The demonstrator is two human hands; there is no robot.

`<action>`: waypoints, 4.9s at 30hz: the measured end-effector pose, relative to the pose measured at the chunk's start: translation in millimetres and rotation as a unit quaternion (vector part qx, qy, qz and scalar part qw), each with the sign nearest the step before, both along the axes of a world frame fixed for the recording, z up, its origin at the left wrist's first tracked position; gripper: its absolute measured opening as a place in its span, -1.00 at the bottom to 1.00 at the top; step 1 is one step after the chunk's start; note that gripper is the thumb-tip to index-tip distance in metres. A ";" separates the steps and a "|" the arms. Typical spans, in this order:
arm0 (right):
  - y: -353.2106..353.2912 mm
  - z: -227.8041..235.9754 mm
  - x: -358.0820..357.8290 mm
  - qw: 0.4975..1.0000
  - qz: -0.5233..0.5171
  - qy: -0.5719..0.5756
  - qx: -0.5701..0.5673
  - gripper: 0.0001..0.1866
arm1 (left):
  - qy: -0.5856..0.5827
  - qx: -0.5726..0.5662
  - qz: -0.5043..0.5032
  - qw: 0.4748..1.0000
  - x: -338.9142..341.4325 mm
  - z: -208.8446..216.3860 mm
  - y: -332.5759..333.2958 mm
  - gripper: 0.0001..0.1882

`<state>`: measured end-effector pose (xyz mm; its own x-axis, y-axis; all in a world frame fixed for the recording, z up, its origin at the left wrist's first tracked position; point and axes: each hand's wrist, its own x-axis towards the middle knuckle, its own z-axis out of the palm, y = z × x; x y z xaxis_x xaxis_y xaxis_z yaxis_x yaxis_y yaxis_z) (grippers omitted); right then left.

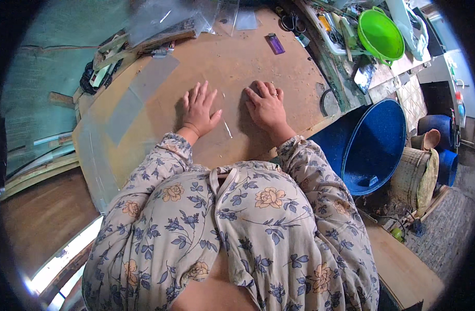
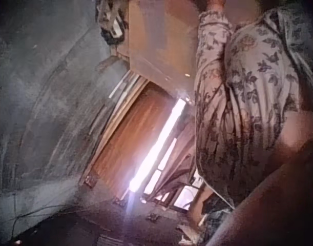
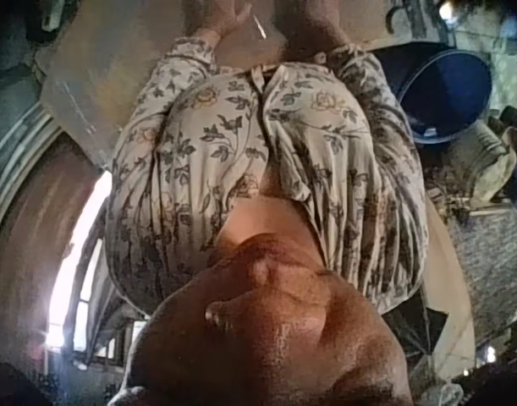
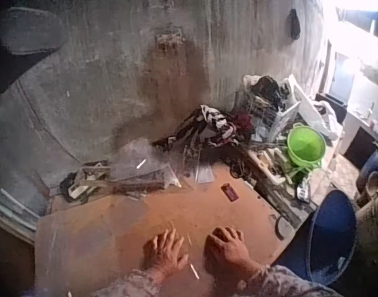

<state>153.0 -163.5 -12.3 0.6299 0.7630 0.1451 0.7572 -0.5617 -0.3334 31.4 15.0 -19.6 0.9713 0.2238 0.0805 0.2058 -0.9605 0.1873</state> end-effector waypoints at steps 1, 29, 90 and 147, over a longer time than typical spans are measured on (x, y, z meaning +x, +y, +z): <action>0.0 -0.7 -0.2 1.000 0.001 0.001 0.000 -0.63 | 0.001 0.000 0.001 1.000 -3.1 0.2 -1.4 -0.36; -0.4 -3.1 0.8 0.999 0.032 -0.021 0.017 -0.62 | -0.024 -0.031 0.000 0.999 21.6 -2.9 -6.1 -0.48; 0.5 4.4 -20.8 0.976 -0.047 0.127 0.171 -0.89 | 0.033 -0.026 0.050 0.998 15.6 9.6 -10.9 -0.40; -13.1 -24.6 -0.7 0.687 -0.262 0.397 0.549 -0.85 | -0.276 -0.226 0.116 0.927 -24.9 12.9 49.7 -0.59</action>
